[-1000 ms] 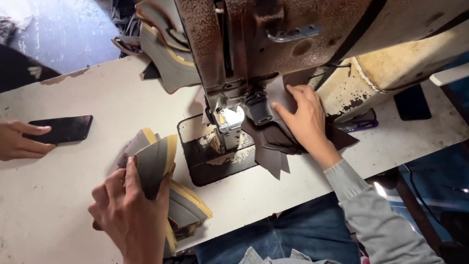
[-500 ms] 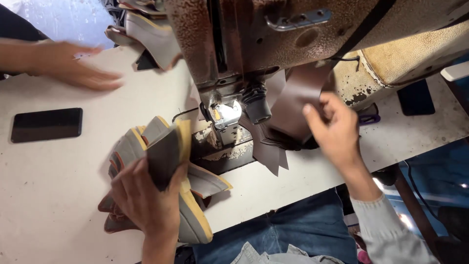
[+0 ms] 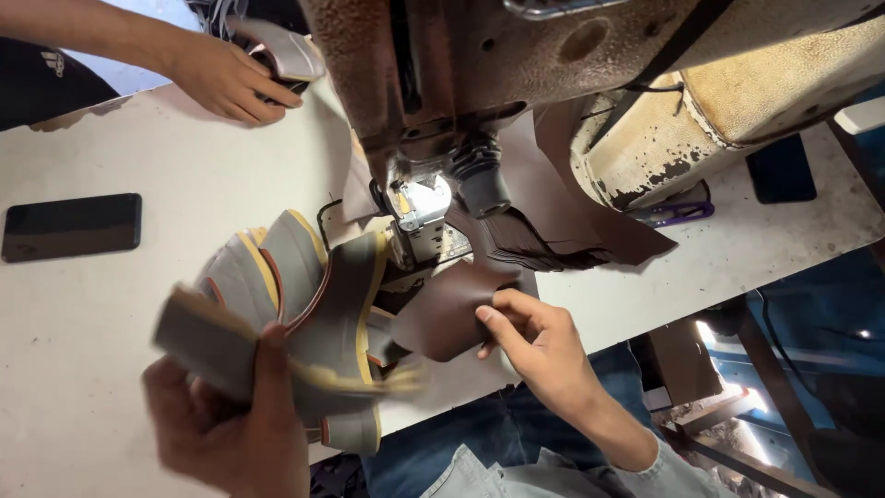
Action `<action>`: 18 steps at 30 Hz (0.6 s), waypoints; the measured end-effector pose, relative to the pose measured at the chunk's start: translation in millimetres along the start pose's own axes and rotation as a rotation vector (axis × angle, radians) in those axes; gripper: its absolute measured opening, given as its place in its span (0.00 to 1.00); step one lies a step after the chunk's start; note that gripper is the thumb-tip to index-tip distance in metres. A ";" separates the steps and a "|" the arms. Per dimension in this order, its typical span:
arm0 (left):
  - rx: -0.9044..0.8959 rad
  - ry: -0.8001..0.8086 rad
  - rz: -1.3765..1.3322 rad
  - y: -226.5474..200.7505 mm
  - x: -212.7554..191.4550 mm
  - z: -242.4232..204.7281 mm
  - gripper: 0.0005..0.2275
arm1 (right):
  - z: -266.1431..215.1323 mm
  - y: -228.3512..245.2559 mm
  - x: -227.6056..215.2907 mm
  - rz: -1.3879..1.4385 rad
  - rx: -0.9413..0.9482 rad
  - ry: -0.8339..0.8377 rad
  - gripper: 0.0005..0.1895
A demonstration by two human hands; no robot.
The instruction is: The recorder is sewing various leather and synthetic components together to assemble the upper part of a shoe using an industrial sewing machine.
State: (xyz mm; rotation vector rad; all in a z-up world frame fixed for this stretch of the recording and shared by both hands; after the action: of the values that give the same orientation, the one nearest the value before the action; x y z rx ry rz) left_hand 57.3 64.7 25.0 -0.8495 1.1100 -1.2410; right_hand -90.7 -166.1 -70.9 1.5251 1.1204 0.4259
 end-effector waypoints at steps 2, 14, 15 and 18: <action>-0.121 -0.010 -0.006 0.3 0.4 -5.9 0.21 | -1.0 9.7 2.5 -0.012 -0.020 -0.011 0.06; -0.011 0.454 0.172 0.6 68.1 -31.4 0.20 | -22.8 61.6 25.4 -0.093 -0.280 0.199 0.12; -0.259 0.452 0.019 23.2 63.8 -35.4 0.16 | -21.7 59.0 21.7 -0.116 -0.241 0.218 0.09; -0.540 0.435 -0.242 45.6 61.2 -55.0 0.09 | -24.3 55.6 18.0 -0.143 -0.169 0.266 0.11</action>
State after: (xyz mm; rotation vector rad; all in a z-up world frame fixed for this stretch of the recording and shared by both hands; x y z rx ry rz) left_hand 16.0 16.1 -44.2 -1.1750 1.7844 -1.3860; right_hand -77.9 -132.5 -18.9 1.2565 1.3541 0.6220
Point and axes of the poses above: each hand's wrist, its own z-axis towards the middle knuckle, its own x-axis out of the palm, y = z × x, the point moved 8 cm from there along z, towards the middle knuckle, and after that the axes turned 14 degrees about -z, right-handed, at the moved point
